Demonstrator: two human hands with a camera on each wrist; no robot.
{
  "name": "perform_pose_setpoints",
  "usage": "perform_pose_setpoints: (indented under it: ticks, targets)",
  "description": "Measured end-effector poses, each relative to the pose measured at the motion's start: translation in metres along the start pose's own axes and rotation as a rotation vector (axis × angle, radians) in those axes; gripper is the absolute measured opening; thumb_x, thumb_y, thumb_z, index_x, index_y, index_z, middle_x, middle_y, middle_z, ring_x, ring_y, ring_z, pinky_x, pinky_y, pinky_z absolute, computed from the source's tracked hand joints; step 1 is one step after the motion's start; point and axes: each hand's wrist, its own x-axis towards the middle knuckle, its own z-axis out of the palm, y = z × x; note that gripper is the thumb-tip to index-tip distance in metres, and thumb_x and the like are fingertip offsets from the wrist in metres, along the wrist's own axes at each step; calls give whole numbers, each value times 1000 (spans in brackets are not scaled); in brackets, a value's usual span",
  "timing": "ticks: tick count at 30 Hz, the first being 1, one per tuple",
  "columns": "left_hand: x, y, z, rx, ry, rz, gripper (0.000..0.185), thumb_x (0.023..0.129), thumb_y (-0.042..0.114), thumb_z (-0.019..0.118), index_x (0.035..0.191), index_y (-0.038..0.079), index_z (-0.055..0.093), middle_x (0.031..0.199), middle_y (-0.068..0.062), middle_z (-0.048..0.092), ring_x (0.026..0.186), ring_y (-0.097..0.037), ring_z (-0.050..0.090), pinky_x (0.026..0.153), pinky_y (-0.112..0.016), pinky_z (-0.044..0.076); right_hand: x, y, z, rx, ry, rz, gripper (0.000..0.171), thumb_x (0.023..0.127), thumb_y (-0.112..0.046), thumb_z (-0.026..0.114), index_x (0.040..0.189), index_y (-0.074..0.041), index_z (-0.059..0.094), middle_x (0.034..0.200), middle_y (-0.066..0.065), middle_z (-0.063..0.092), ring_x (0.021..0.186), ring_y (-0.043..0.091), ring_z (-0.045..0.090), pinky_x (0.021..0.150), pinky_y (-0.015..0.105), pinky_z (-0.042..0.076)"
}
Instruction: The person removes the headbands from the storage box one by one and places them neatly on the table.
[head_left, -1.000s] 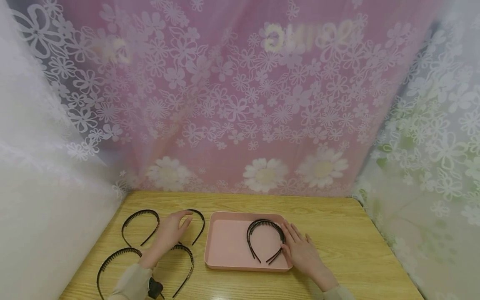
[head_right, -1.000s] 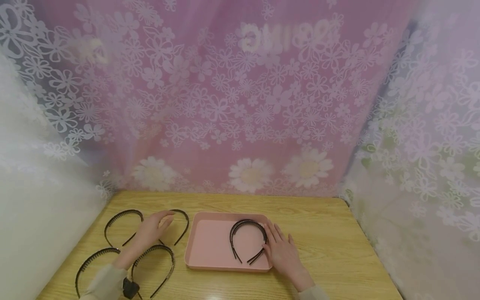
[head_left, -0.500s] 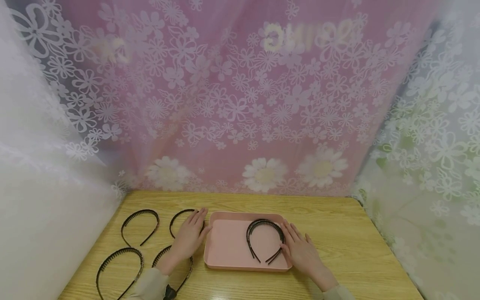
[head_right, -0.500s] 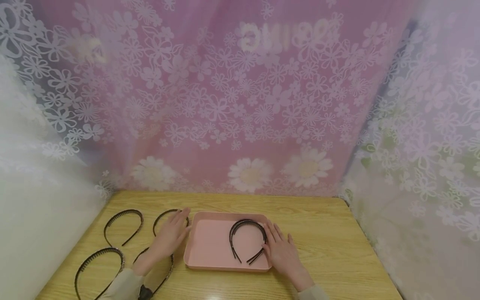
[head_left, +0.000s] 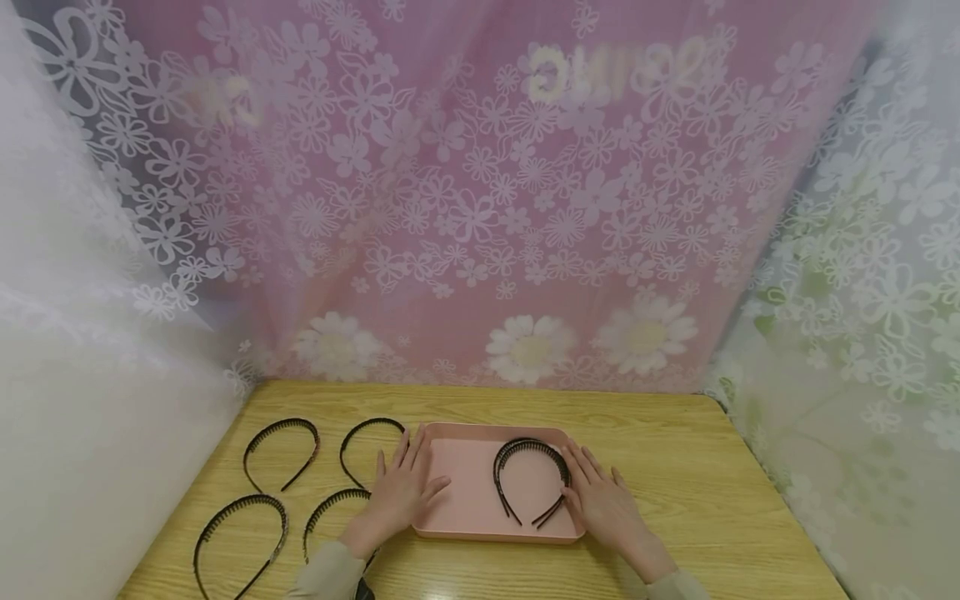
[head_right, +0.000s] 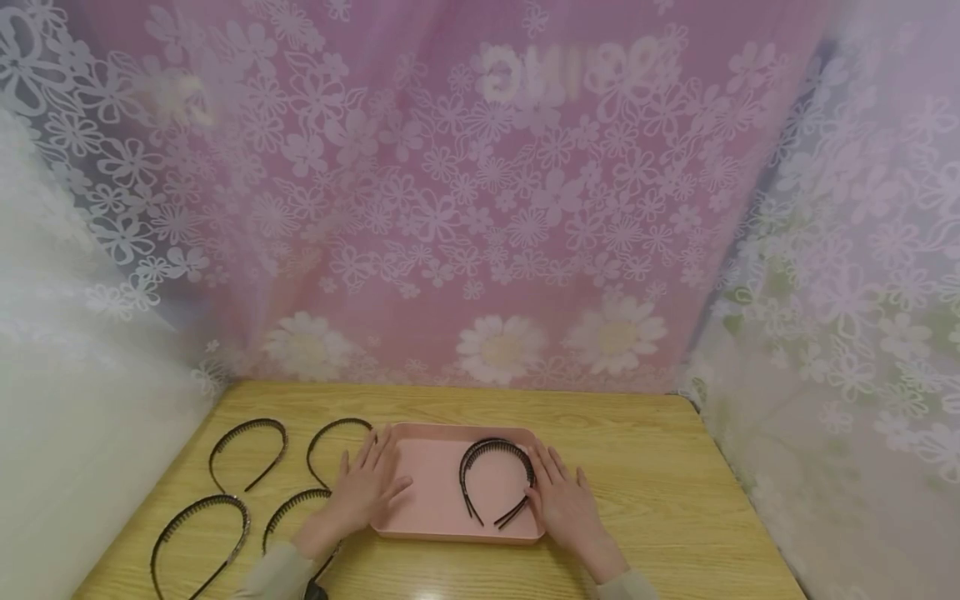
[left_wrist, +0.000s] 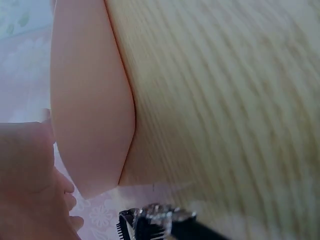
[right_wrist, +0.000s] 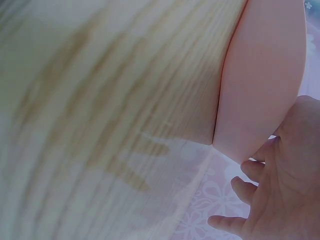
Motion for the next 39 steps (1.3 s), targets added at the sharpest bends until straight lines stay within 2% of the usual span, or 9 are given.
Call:
perform_pose_setpoints:
  ticks: [5, 9, 19, 23, 30, 34, 39]
  targets:
    - [-1, 3, -1, 14, -39, -30, 87, 101, 48, 58, 159, -5, 20, 165, -23, 20, 152, -42, 19, 111, -78, 13, 1, -3, -4, 13, -16, 13, 60, 102, -27, 61, 154, -3, 42, 160, 15, 38, 144, 39, 40, 104, 72, 35]
    - [-2, 2, 1, 21, -52, -30, 88, 101, 50, 57, 159, -5, 21, 166, -23, 17, 153, -41, 17, 111, -78, 13, 1, -2, -3, 31, -23, 15, 60, 103, -27, 61, 154, -3, 42, 160, 16, 38, 144, 40, 40, 104, 73, 34]
    - [-3, 4, -1, 60, -38, -2, 85, 100, 49, 58, 158, -4, 27, 166, -20, 22, 152, -41, 21, 110, -79, 14, 5, 2, -8, 28, -91, 27, 64, 101, -32, 63, 154, -4, 42, 162, 15, 35, 146, 39, 36, 105, 72, 35]
    - [-3, 3, 1, 45, -27, 11, 84, 100, 48, 59, 157, -6, 29, 166, -20, 21, 151, -43, 22, 109, -80, 13, 8, 4, -8, 71, -81, 17, 62, 100, -32, 64, 152, -2, 46, 160, 17, 38, 145, 41, 37, 104, 72, 36]
    - [-3, -1, 7, 31, 2, 22, 87, 100, 50, 58, 159, -5, 24, 167, -20, 19, 152, -43, 20, 109, -80, 12, 22, 6, -10, 182, -1, 7, 47, 100, -22, 65, 141, 1, 58, 151, 23, 48, 143, 47, 37, 106, 65, 39]
    - [-2, -2, 10, 38, -9, 9, 88, 100, 51, 57, 160, -4, 20, 167, -20, 17, 152, -42, 18, 111, -78, 11, 35, 2, -15, 282, 48, 62, 39, 101, -16, 64, 138, -3, 63, 143, 22, 57, 136, 46, 46, 103, 63, 44]
    - [-1, -4, 13, 83, -22, 3, 90, 100, 55, 54, 161, -2, 19, 167, -19, 17, 153, -40, 19, 112, -77, 13, 48, -3, -18, 424, 87, 136, 38, 101, -15, 64, 138, -7, 64, 132, 17, 66, 113, 39, 66, 90, 53, 55]
